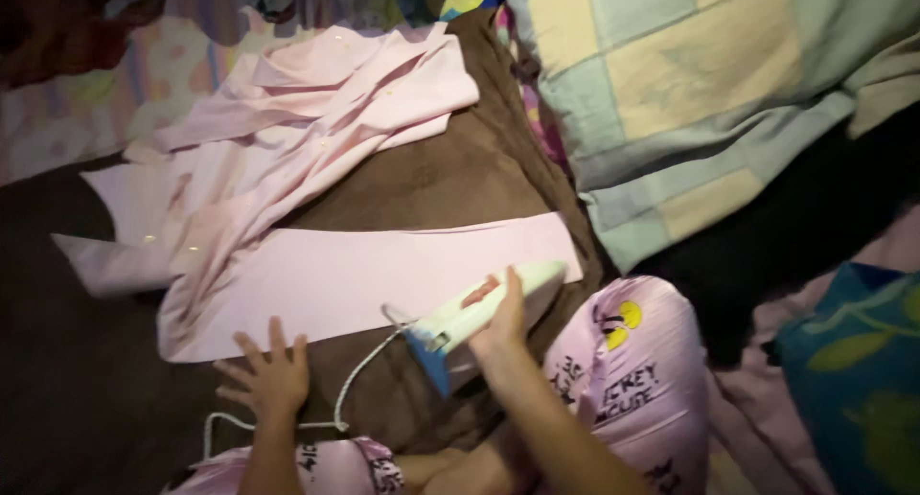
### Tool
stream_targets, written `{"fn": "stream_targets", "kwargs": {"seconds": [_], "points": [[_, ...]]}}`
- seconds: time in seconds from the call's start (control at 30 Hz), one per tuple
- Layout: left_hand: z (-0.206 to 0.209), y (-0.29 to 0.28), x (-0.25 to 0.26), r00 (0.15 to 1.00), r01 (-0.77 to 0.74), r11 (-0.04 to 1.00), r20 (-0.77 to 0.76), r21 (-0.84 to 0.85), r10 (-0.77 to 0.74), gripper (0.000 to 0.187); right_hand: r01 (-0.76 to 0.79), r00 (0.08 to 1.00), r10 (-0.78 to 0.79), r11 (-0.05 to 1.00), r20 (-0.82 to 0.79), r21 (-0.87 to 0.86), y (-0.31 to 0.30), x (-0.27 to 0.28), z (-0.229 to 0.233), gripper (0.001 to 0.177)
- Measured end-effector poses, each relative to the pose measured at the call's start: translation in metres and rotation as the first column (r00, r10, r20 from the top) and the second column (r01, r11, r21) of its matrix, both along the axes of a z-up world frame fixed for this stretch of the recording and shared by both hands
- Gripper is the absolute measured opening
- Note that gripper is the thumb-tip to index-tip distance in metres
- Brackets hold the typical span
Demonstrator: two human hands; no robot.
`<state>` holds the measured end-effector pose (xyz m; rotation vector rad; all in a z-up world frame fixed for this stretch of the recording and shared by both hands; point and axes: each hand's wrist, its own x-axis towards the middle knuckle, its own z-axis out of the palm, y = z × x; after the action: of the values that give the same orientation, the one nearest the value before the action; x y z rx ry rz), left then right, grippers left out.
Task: The person irons a pink shirt laid out on a brown towel on a bed. They use a white and blue iron to smooth the fabric, moving it back and forth across the shirt's surface.
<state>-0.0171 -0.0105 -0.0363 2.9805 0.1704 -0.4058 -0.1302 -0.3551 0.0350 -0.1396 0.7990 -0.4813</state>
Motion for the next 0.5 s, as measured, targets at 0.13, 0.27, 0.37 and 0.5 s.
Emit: {"fn": "stream_targets", "kwargs": {"seconds": [0.13, 0.27, 0.37, 0.5], "points": [[0.001, 0.005, -0.009, 1.000, -0.015, 0.999, 0.017, -0.041, 0.016, 0.075, 0.030, 0.996, -0.039, 0.995, 0.086, 0.097, -0.014, -0.008, -0.013, 0.036], [-0.001, 0.009, -0.021, 0.998, -0.008, 0.999, 0.064, -0.048, 0.011, 0.075, 0.096, 0.983, -0.098, 0.995, 0.154, 0.019, -0.057, -0.012, -0.017, 0.037], [-0.002, 0.007, -0.021, 0.999, -0.021, 0.999, 0.029, -0.035, 0.022, 0.075, 0.111, 0.987, -0.105, 0.993, 0.124, -0.039, -0.041, -0.005, -0.014, 0.037], [0.004, 0.006, -0.023, 0.999, -0.030, 0.999, 0.010, -0.040, 0.031, 0.074, 0.016, 0.989, -0.023, 0.999, 0.149, 0.048, 0.012, -0.005, -0.002, 0.038]]}}
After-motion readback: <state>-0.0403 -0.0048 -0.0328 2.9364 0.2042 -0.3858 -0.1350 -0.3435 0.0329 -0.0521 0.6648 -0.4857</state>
